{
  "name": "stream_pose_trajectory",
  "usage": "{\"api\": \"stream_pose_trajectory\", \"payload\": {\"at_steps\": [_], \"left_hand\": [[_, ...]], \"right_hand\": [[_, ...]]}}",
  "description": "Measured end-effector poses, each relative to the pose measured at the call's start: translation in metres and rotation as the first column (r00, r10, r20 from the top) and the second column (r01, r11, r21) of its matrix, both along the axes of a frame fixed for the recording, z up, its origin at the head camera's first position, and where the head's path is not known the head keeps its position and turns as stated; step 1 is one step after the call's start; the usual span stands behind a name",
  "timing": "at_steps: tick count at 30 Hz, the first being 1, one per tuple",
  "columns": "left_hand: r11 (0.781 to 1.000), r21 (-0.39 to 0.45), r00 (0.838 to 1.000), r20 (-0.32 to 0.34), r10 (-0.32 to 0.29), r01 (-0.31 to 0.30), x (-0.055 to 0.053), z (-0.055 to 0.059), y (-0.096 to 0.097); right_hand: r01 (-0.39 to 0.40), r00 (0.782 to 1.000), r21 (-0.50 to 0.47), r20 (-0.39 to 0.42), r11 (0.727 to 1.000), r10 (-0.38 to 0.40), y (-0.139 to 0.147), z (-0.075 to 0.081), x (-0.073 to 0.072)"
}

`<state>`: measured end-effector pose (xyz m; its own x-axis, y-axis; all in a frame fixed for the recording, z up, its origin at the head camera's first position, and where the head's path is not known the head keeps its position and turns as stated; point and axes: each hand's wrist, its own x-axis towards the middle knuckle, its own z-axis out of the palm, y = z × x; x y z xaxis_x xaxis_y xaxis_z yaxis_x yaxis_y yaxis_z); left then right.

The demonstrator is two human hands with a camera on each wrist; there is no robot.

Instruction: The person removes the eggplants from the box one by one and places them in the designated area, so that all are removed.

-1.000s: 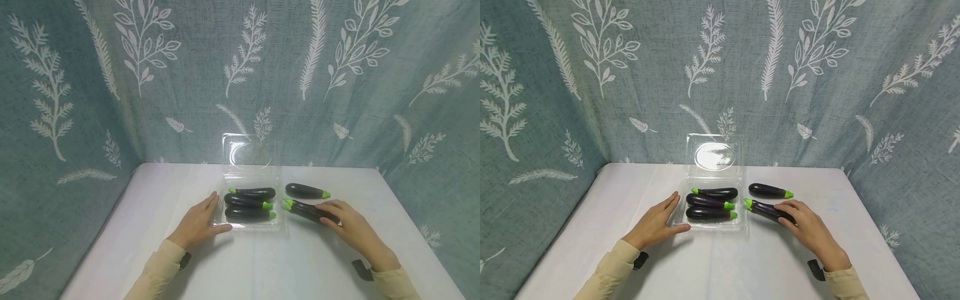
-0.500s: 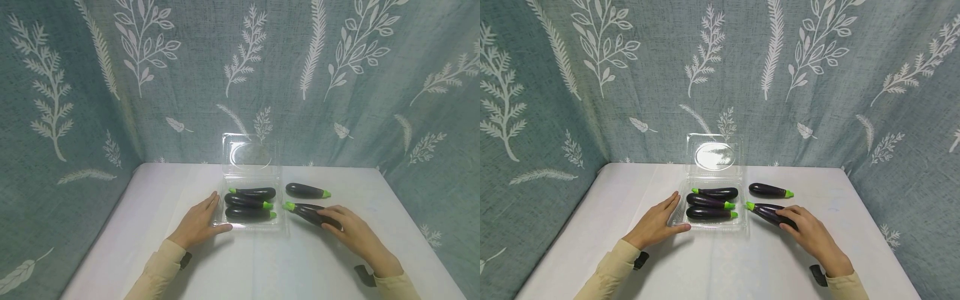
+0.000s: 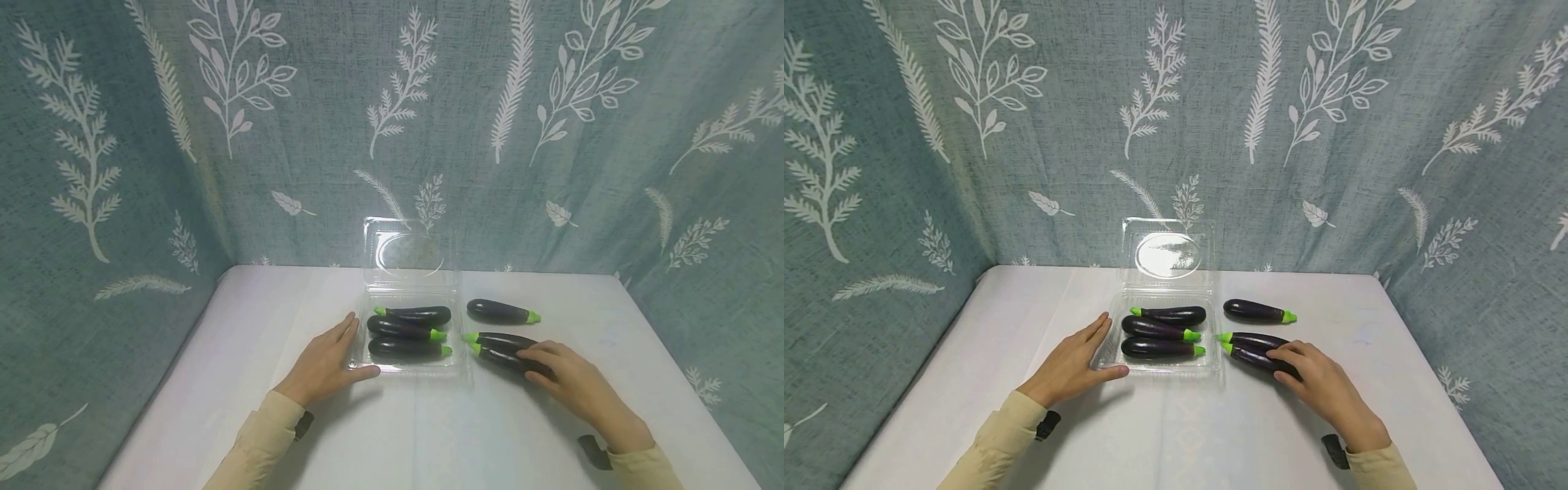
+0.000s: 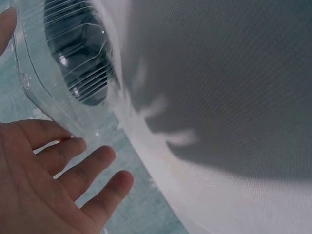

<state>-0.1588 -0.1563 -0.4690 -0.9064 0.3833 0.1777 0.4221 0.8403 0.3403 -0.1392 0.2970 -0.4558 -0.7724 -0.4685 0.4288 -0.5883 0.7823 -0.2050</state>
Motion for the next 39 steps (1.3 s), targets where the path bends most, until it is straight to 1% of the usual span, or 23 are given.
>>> {"api": "stream_pose_trajectory", "payload": {"at_steps": [3,5,12,16,24,27,30,35,39], "left_hand": [[1.0,0.003,1.0,0.001,-0.001,0.001,0.0,0.0,0.0],[1.0,0.003,1.0,-0.001,-0.002,0.002,0.0,0.0,0.0],[1.0,0.003,1.0,-0.002,0.001,-0.001,0.0,0.0,0.0],[1.0,0.007,1.0,-0.01,0.003,-0.003,0.0,0.0,0.0],[1.0,0.017,1.0,-0.018,-0.001,0.001,0.0,0.001,-0.001],[1.0,0.02,1.0,-0.022,-0.003,0.004,0.001,0.001,-0.001],[1.0,0.021,1.0,-0.024,-0.003,0.003,0.001,0.001,0.0],[1.0,0.018,0.999,-0.033,0.002,-0.001,0.0,-0.001,-0.001],[1.0,0.016,1.0,-0.031,0.006,-0.006,0.001,-0.001,-0.001]], "right_hand": [[-0.018,0.999,0.014,-0.043,1.0,0.019,-0.002,-0.003,-0.004],[-0.026,0.998,0.029,-0.057,0.999,0.027,-0.003,-0.004,-0.007],[-0.007,1.0,0.074,-0.023,0.997,0.009,-0.003,-0.009,-0.018],[-0.011,0.999,0.084,-0.03,0.996,0.013,-0.002,-0.012,-0.024],[-0.025,0.994,0.046,-0.104,0.999,0.03,-0.002,-0.014,-0.035],[-0.021,0.99,0.029,-0.136,0.999,0.025,-0.003,-0.014,-0.038],[-0.007,0.989,0.02,-0.149,1.0,0.009,-0.005,-0.015,-0.04],[0.017,0.99,0.019,-0.137,1.0,-0.014,-0.007,-0.017,-0.043],[0.037,0.994,0.031,-0.099,0.999,-0.034,-0.009,-0.016,-0.043]]}}
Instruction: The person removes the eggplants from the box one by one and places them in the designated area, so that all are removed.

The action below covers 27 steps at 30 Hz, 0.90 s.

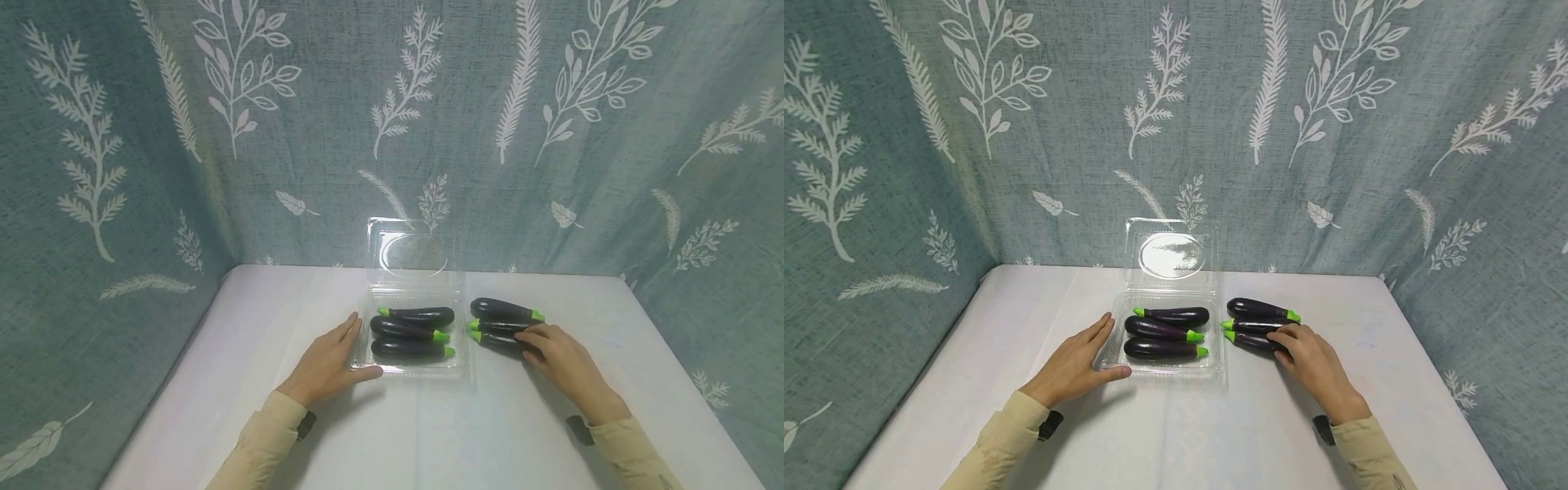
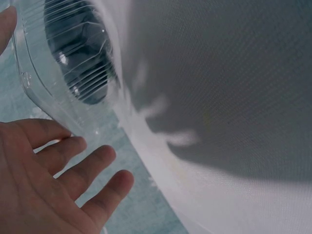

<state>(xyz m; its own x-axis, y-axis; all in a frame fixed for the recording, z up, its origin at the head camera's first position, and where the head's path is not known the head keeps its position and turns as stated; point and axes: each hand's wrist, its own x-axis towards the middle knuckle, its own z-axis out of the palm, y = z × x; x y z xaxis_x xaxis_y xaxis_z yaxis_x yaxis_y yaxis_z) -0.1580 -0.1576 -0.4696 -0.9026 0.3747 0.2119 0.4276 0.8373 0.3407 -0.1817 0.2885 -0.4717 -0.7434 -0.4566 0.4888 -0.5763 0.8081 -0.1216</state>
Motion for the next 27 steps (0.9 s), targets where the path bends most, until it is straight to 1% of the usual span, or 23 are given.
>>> {"api": "stream_pose_trajectory", "payload": {"at_steps": [4,11,18,22,27], "left_hand": [[1.0,-0.001,1.0,0.007,0.002,-0.002,0.0,0.0,0.0],[1.0,0.005,1.0,0.01,0.001,-0.001,0.0,0.0,0.0],[1.0,0.003,1.0,0.001,-0.003,0.003,0.0,0.0,0.0],[1.0,0.004,1.0,0.006,-0.003,0.003,-0.001,-0.001,0.0],[1.0,-0.002,1.0,0.015,-0.003,0.003,0.0,0.0,0.0]], "right_hand": [[0.009,1.0,0.009,0.024,1.0,-0.009,0.0,0.002,0.002],[-0.002,1.0,0.007,0.008,1.0,0.002,-0.001,0.004,0.003],[-0.004,1.0,0.006,0.012,1.0,0.004,-0.002,0.008,0.002],[-0.013,1.0,-0.008,0.017,1.0,0.013,-0.003,0.013,0.001],[-0.031,0.999,-0.052,0.019,0.998,0.032,-0.009,0.023,-0.001]]}}
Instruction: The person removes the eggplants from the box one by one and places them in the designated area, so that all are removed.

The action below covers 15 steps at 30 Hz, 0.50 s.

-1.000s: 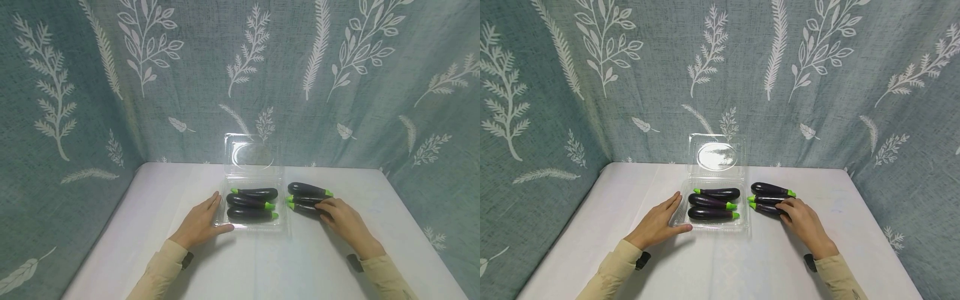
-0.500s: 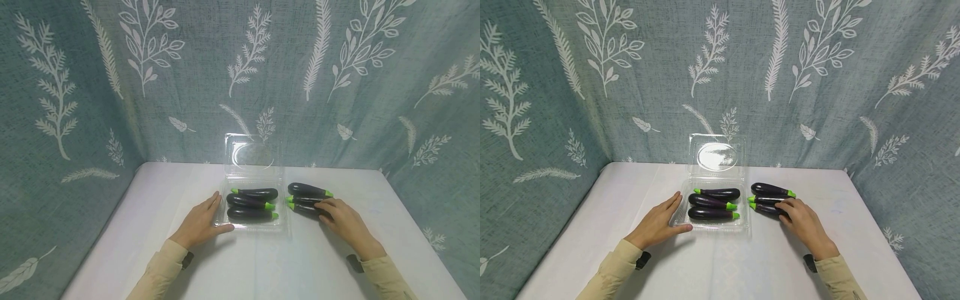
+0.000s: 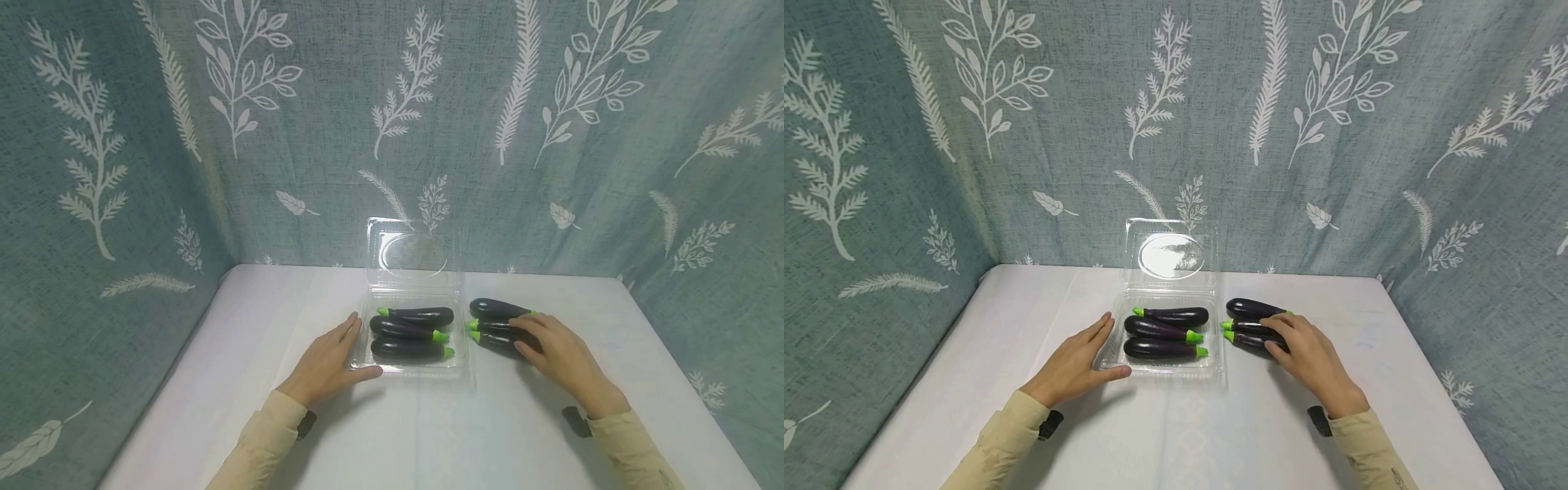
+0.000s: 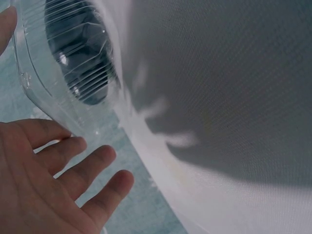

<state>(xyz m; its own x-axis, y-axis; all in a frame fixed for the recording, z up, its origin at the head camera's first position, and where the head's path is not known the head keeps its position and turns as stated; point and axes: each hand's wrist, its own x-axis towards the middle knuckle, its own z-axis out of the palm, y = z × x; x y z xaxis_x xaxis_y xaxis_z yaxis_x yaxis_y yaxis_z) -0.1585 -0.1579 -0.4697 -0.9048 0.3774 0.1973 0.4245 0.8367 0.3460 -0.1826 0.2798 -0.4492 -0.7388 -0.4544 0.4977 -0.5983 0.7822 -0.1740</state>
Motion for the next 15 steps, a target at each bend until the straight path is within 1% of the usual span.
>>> {"api": "stream_pose_trajectory", "payload": {"at_steps": [6,15], "left_hand": [[1.0,-0.003,1.0,-0.005,0.001,-0.001,0.0,0.0,0.0],[1.0,-0.005,1.0,-0.004,0.001,-0.001,-0.001,-0.001,0.0]], "right_hand": [[-0.023,1.0,-0.047,0.001,0.999,0.023,-0.017,0.014,-0.003],[-0.058,0.992,-0.058,0.109,0.997,0.064,-0.053,0.032,-0.014]]}}
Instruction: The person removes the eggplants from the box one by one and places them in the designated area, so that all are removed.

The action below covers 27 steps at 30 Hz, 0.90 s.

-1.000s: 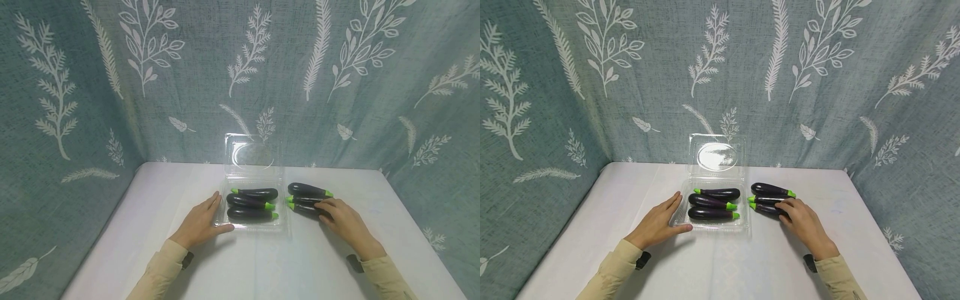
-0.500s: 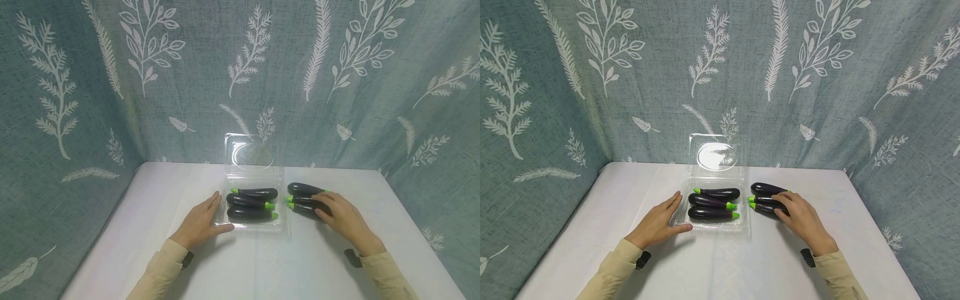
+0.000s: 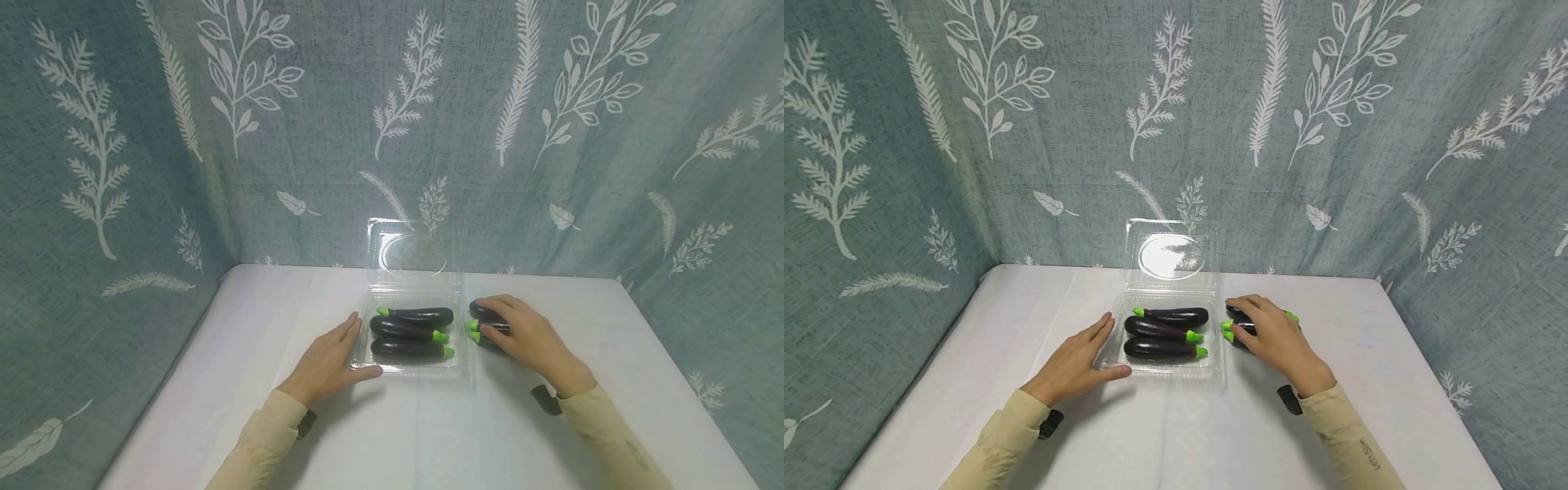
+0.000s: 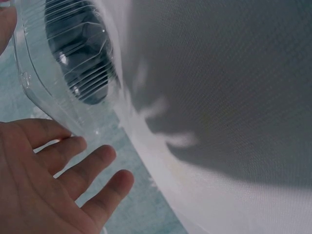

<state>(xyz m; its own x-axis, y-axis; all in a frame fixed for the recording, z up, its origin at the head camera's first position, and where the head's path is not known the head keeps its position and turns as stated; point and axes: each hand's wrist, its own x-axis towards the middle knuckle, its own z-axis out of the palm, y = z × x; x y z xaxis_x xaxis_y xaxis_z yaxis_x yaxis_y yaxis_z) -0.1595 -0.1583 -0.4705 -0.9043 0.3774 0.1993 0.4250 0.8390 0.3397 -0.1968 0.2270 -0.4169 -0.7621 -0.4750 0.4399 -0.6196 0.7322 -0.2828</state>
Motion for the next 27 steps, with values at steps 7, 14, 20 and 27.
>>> {"api": "stream_pose_trajectory", "payload": {"at_steps": [7,14,20,27], "left_hand": [[1.0,0.0,1.0,-0.015,-0.004,0.004,0.0,-0.001,0.001],[1.0,0.009,1.0,-0.017,0.0,0.0,0.001,-0.001,0.0],[1.0,0.006,1.0,-0.015,-0.003,0.003,0.0,-0.001,0.001],[1.0,-0.001,1.0,-0.013,0.001,-0.001,0.0,0.0,0.001]], "right_hand": [[-0.071,0.996,0.023,0.062,0.997,0.069,-0.033,0.005,-0.004],[-0.132,0.98,0.046,0.157,0.99,0.123,-0.068,-0.008,-0.004],[-0.22,0.958,0.066,0.202,0.973,0.202,-0.094,-0.021,-0.006],[-0.249,0.952,0.141,0.219,0.958,0.215,-0.114,-0.03,-0.009]]}}
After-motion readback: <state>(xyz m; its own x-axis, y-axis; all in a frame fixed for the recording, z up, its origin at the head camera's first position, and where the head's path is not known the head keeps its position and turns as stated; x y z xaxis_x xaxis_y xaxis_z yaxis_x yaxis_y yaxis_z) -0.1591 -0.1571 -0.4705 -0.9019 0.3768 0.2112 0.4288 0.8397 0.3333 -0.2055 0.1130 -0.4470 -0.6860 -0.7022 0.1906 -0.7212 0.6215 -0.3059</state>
